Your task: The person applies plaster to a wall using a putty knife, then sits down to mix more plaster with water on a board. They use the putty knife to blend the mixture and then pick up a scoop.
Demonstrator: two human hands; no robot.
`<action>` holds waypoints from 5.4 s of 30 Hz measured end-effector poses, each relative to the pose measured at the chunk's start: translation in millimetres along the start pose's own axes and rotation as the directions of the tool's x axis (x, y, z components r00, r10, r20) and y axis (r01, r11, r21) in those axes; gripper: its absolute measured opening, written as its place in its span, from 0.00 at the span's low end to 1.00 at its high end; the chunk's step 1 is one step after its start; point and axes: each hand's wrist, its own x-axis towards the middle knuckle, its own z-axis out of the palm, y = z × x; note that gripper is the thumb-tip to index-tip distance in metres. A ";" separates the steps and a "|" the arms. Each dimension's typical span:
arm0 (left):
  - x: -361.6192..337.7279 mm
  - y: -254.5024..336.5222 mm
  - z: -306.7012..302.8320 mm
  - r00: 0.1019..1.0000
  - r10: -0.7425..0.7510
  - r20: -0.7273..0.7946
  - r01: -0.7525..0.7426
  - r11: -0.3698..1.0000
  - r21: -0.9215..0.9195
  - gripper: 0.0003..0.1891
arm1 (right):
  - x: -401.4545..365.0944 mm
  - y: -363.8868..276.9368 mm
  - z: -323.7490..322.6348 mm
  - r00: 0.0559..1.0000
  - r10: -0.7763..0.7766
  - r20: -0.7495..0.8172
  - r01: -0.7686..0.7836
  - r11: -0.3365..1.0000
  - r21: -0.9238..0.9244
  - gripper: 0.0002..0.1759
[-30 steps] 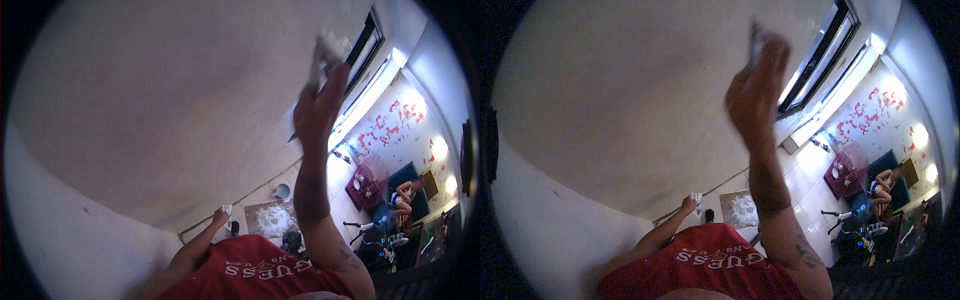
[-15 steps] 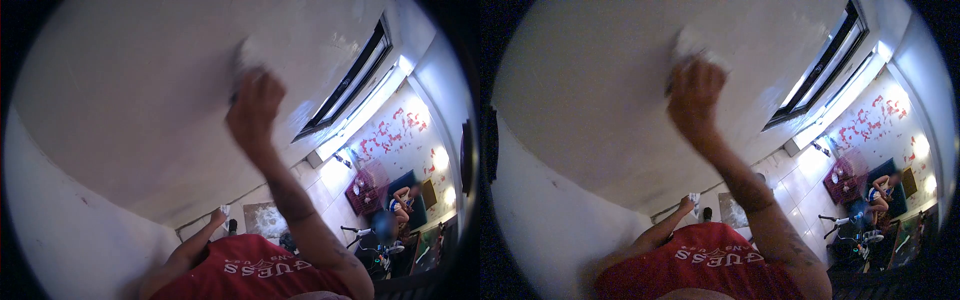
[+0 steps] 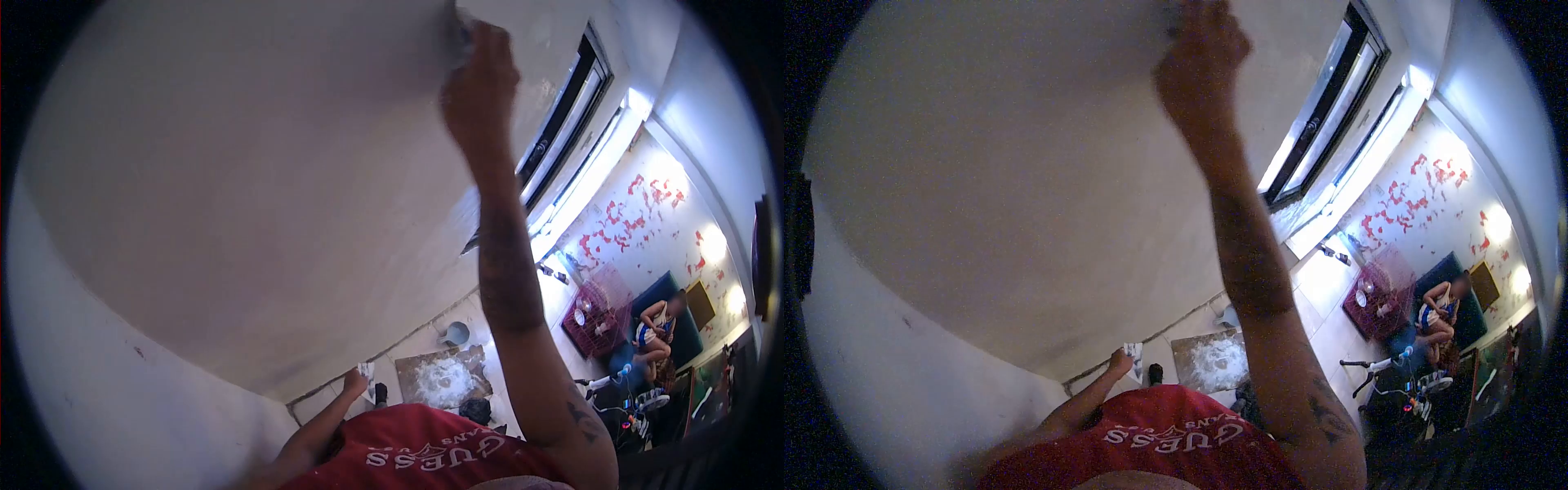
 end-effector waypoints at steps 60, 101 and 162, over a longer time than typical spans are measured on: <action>-72.0 -110.6 -184.9 0.802 -0.590 0.097 0.520 0.768 0.375 0.13 | -772.9 -256.2 -476.0 -0.942 0.248 0.225 -0.287 -0.249 -0.925 0.15; -49.4 165.1 62.7 0.288 -0.098 0.953 0.915 0.321 -0.243 0.18 | -596.0 -21.6 -265.7 -0.819 0.358 0.448 -0.358 -0.930 0.086 0.27; 67.3 165.4 43.8 0.917 0.274 0.289 -0.393 0.508 0.766 0.13 | -1046.6 77.1 -70.4 -0.260 0.151 0.954 -0.432 0.865 -0.255 0.17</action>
